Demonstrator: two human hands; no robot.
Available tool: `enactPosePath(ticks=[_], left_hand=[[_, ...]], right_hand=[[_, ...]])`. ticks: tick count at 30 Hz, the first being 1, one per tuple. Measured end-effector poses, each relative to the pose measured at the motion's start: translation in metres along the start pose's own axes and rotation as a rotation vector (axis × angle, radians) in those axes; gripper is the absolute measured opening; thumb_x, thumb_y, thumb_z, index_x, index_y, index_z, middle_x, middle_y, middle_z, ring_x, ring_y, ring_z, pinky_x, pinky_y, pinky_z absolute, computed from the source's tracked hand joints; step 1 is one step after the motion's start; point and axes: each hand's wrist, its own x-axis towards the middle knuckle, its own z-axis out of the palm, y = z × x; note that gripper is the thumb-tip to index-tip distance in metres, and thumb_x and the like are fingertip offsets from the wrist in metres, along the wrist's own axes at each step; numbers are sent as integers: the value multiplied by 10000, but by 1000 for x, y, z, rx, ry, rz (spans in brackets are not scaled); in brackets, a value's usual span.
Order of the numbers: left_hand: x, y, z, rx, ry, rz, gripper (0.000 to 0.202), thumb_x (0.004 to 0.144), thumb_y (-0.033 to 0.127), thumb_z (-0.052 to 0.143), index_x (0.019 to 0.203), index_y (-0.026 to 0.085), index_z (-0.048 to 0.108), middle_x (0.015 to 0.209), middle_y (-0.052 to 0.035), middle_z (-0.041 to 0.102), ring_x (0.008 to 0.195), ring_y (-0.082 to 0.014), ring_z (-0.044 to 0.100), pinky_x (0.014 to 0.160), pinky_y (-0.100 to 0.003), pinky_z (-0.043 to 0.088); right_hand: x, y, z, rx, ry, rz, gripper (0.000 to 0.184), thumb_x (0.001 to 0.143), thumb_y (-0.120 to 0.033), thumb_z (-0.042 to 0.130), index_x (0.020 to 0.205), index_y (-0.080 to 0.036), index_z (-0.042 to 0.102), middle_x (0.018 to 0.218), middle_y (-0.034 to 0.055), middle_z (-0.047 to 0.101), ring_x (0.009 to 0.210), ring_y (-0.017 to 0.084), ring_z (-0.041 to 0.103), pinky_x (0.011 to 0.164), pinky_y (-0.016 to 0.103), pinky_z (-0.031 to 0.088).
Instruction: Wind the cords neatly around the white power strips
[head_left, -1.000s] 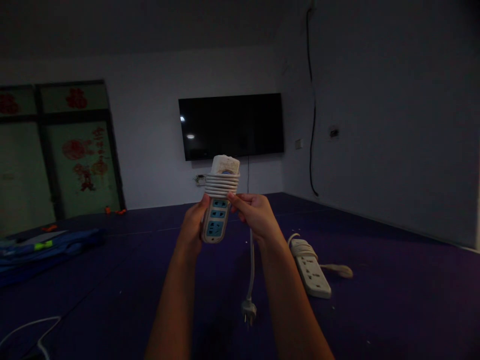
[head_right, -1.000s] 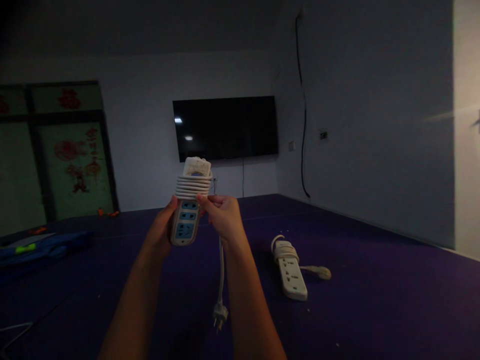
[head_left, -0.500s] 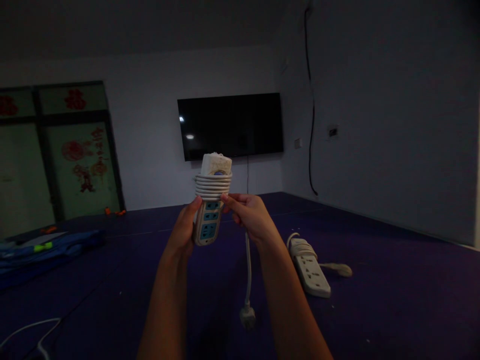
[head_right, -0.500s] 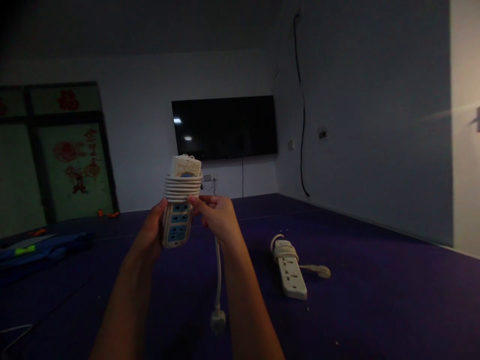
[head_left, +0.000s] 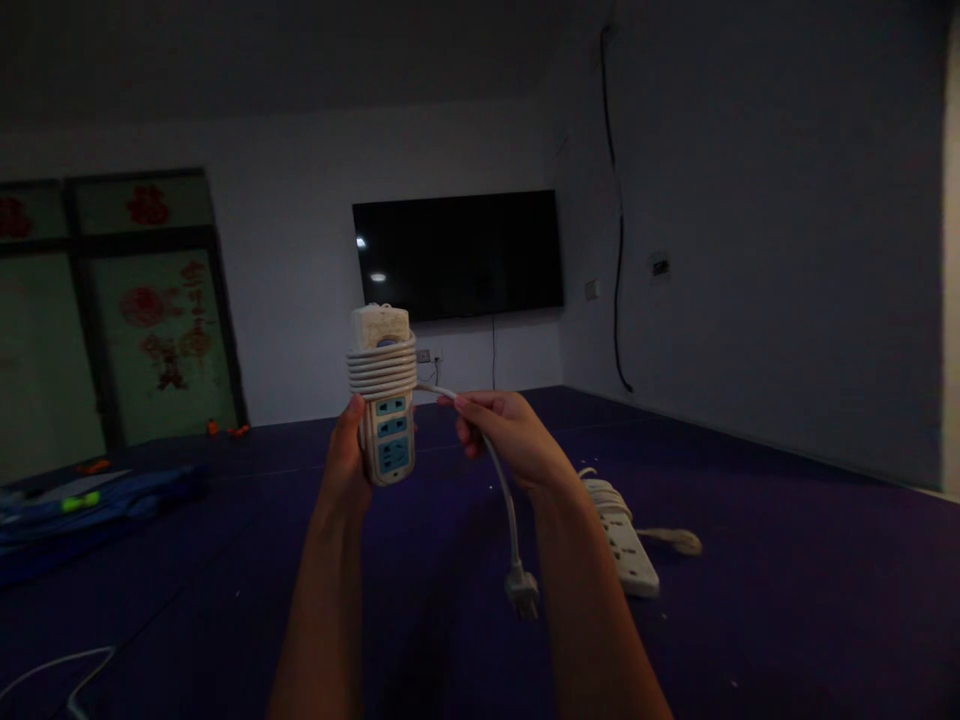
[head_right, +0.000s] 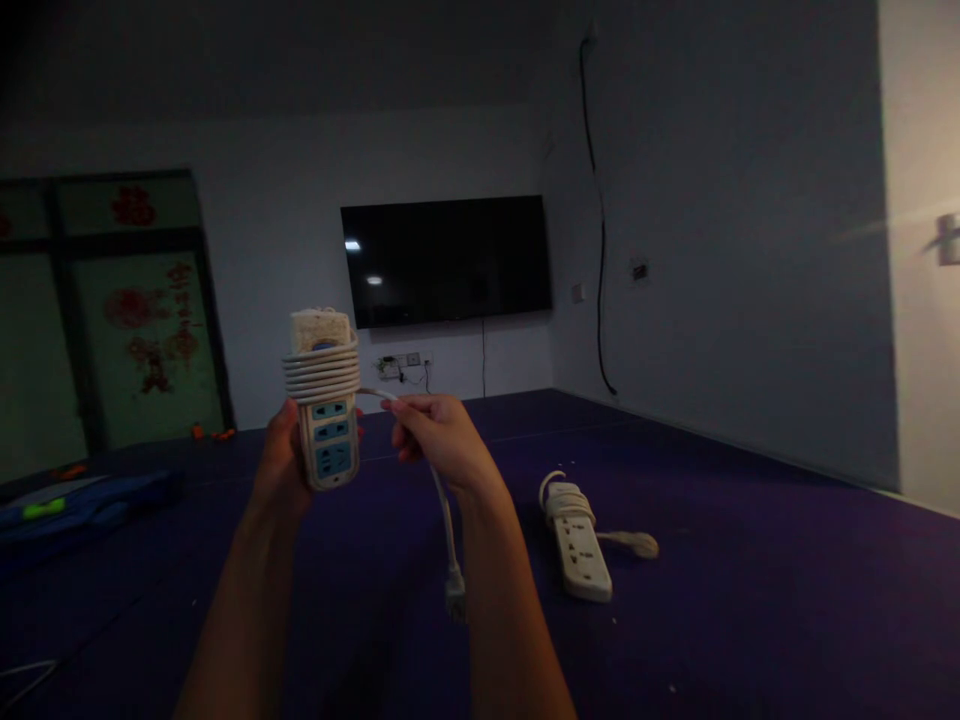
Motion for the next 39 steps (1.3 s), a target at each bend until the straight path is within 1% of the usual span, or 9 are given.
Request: enactPosePath(ticks=[5,11,21,24,27,30,33,35,39], left_hand=[[2,-6,2,-23,9,21,567,688,667,568,891,145,661,767,-75,706,616,-186,650,529,-289,503],[-1,-4,6,-6,-31,18,566,720,689,524,884,166,665,748,-63,696,605,-188,643,498,-285,487],[6,-16,4,-3,-35,87,595,679,700,570,896,154,659,745,-75,703,631,-189,653,534,-263,490],[5,-18,8,26,-18,115,576,680,692,577,871,154,650,674,-59,680,583,-176,636,471,-235,442],[3,-18,12,47,19,130,548,670,690,593,832,168,621,586,-13,623,463,-136,561,405,-222,374],[2,-19,15,108,63,178,534,672,683,604,846,178,620,562,19,578,420,-109,490,398,-220,341],[2,-21,15,194,103,248,508,678,663,621,857,188,641,608,9,589,504,-126,527,448,-223,366],[2,-22,15,234,93,273,484,695,645,621,873,196,651,666,-12,619,600,-156,576,512,-236,411],[3,-24,13,316,80,360,451,714,584,645,946,197,660,889,-64,671,870,-216,619,699,-271,468]], right_hand=[[-1,0,5,-70,-29,-126,232,883,-243,497,772,-121,661,481,-51,516,360,40,398,377,180,273],[-5,-3,3,-153,-88,-228,219,879,-239,501,835,-121,680,508,-47,536,384,42,422,394,176,293],[-9,-6,18,-260,-193,-253,174,890,-176,471,852,-139,637,532,-51,543,423,57,475,446,181,375],[-8,-4,26,-286,-183,-243,152,896,-159,451,866,-150,600,530,-57,532,417,63,487,448,180,384],[-6,-1,32,-336,-147,-238,130,891,-146,446,841,-158,566,538,-48,541,426,70,506,447,175,378],[-4,3,34,-401,-104,-246,118,888,-149,441,849,-163,551,562,-26,569,453,84,534,462,180,378],[-1,6,35,-508,-61,-300,104,878,-152,452,852,-170,551,583,-7,589,493,100,543,497,195,371],[0,8,35,-583,-30,-321,107,877,-158,455,824,-174,547,580,1,587,504,108,532,507,204,354],[2,9,34,-689,1,-331,157,882,-169,429,755,-186,520,575,11,581,506,116,518,513,220,335]])
